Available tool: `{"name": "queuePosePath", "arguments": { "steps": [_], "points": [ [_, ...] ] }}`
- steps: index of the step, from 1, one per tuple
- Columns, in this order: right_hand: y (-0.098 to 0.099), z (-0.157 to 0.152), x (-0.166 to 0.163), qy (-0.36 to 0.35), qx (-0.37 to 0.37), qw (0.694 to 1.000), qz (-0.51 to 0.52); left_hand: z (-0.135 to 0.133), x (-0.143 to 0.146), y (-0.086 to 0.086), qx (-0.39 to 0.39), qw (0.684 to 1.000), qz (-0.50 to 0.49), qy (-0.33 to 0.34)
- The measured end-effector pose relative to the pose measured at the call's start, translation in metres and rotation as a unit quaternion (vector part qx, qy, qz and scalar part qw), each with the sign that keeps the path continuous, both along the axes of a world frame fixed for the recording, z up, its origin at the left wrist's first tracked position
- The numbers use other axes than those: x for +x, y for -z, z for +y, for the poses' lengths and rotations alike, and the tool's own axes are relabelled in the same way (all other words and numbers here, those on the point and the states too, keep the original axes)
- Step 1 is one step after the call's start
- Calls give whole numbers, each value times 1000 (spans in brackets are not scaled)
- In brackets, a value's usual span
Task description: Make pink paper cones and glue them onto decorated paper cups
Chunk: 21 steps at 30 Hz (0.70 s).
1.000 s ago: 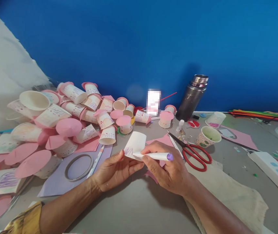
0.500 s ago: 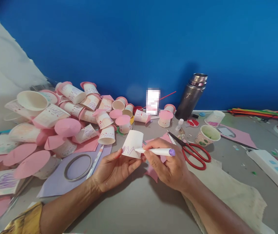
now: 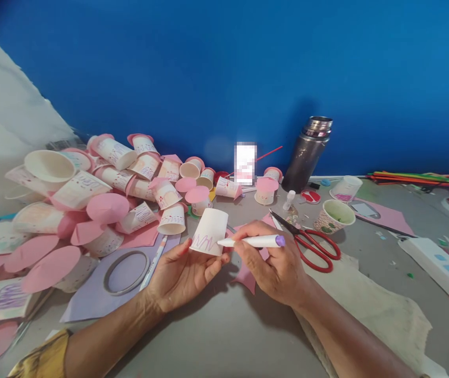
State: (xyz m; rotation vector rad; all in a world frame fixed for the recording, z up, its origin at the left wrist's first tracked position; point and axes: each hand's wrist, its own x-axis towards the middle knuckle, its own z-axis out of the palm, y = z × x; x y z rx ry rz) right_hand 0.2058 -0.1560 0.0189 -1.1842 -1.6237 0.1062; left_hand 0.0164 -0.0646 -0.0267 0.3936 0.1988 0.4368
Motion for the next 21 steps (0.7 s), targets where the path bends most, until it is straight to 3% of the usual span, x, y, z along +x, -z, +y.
{"name": "queuePosePath", "arguments": {
  "steps": [4,11,21],
  "points": [
    [0,1,-2,-30,4,999,-12,0,0,0,-6,1000,-2,-12],
    [-2,2,-1,-2,49,998,-42,0,3,5,-5,999,35,-19],
    [-2,2,-2,-14,45,995,-88,-5,5,7,74,993,84,-39]
  ]
}}
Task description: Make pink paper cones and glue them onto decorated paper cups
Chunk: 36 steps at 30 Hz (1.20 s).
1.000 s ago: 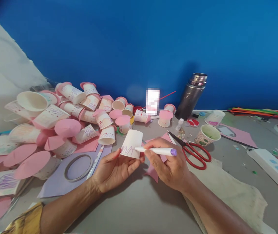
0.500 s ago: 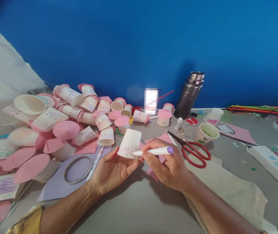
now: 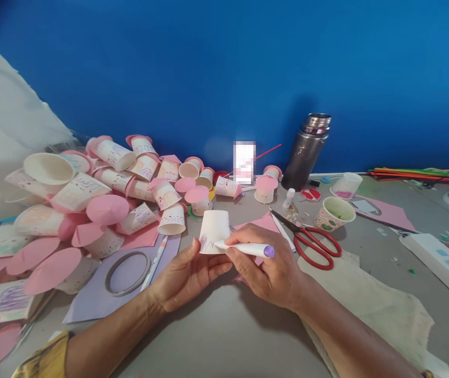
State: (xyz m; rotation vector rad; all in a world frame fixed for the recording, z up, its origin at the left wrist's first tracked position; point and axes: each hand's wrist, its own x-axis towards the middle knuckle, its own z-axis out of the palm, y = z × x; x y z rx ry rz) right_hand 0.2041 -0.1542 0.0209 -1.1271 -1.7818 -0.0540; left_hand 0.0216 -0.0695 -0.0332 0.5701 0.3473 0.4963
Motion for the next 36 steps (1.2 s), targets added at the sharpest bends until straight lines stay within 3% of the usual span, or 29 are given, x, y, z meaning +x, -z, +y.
{"name": "queuePosePath", "arguments": {
  "steps": [21,25,29,33,36],
  "points": [
    [2,-1,4,-3,-27,998,51,1,0,-1,-71,997,1,23],
    [0,-2,4,38,-5,996,78,1,-2,-3,-81,996,-21,32],
    [-1,-3,4,-11,-49,995,81,1,-2,-5,-91,995,-33,31],
    [-1,-3,4,22,-21,996,87,1,-1,-6,-108,993,-38,35],
    [0,-2,4,4,-33,997,74,1,-1,-5,-104,993,-42,33]
  ]
}}
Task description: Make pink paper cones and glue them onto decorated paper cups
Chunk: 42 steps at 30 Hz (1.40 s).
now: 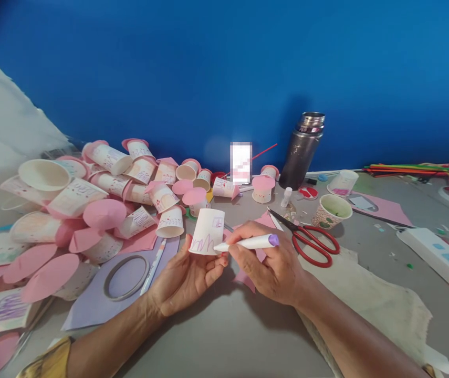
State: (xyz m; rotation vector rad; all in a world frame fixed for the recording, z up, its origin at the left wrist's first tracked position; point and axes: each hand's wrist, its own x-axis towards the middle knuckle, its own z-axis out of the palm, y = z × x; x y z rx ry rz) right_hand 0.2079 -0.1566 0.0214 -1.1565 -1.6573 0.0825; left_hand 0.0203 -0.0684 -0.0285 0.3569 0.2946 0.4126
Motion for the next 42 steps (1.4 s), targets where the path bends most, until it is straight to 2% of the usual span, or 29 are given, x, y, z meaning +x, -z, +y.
{"name": "queuePosePath", "arguments": {
  "steps": [4,7,14,20,27,32,36,40,42],
  "points": [
    [0,2,-1,3,11,1000,-29,0,1,3,25,999,20,5],
    [2,3,-2,-23,5,998,-52,0,2,5,40,999,32,-1],
    [3,1,-1,-24,-19,999,-27,-2,-1,7,95,995,19,22],
    [3,1,3,31,8,999,0,0,-4,5,71,997,19,16],
    [-2,1,0,-21,-8,999,-38,0,-1,4,59,998,17,13],
    [-3,1,1,27,-8,999,-19,0,-3,3,51,998,3,20],
    [-1,-1,1,-10,-27,1000,-8,0,-4,2,41,999,-9,12],
    [0,-1,1,32,-6,999,5,0,-4,3,36,999,-22,23],
    [-1,-1,1,17,-14,1000,7,0,-4,3,36,999,-21,24]
  ]
}}
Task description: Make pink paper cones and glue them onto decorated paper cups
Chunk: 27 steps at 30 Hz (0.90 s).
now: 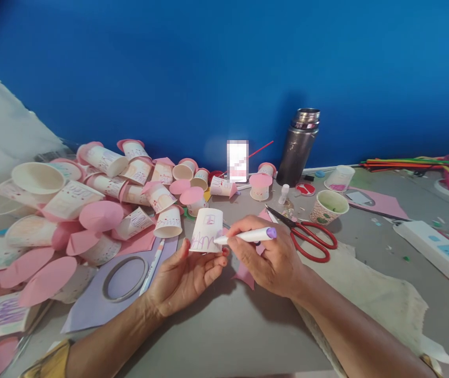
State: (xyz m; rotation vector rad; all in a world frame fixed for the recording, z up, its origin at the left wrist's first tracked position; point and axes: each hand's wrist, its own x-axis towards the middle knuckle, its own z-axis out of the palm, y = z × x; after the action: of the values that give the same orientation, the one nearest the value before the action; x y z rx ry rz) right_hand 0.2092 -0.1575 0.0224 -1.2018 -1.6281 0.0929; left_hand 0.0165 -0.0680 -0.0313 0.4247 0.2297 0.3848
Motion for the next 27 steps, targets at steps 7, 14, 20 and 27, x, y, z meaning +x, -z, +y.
{"name": "queuePosePath", "arguments": {
  "steps": [7,14,20,27],
  "points": [
    [2,-1,2,18,8,998,55,2,1,-2,-4,1000,-4,2],
    [1,-1,4,80,10,995,51,-1,2,1,52,996,67,-16],
    [8,15,20,153,14,987,-40,-3,5,-7,290,907,231,-199],
    [47,32,38,93,-177,949,-244,-3,5,-5,485,725,382,-307]
  ]
}}
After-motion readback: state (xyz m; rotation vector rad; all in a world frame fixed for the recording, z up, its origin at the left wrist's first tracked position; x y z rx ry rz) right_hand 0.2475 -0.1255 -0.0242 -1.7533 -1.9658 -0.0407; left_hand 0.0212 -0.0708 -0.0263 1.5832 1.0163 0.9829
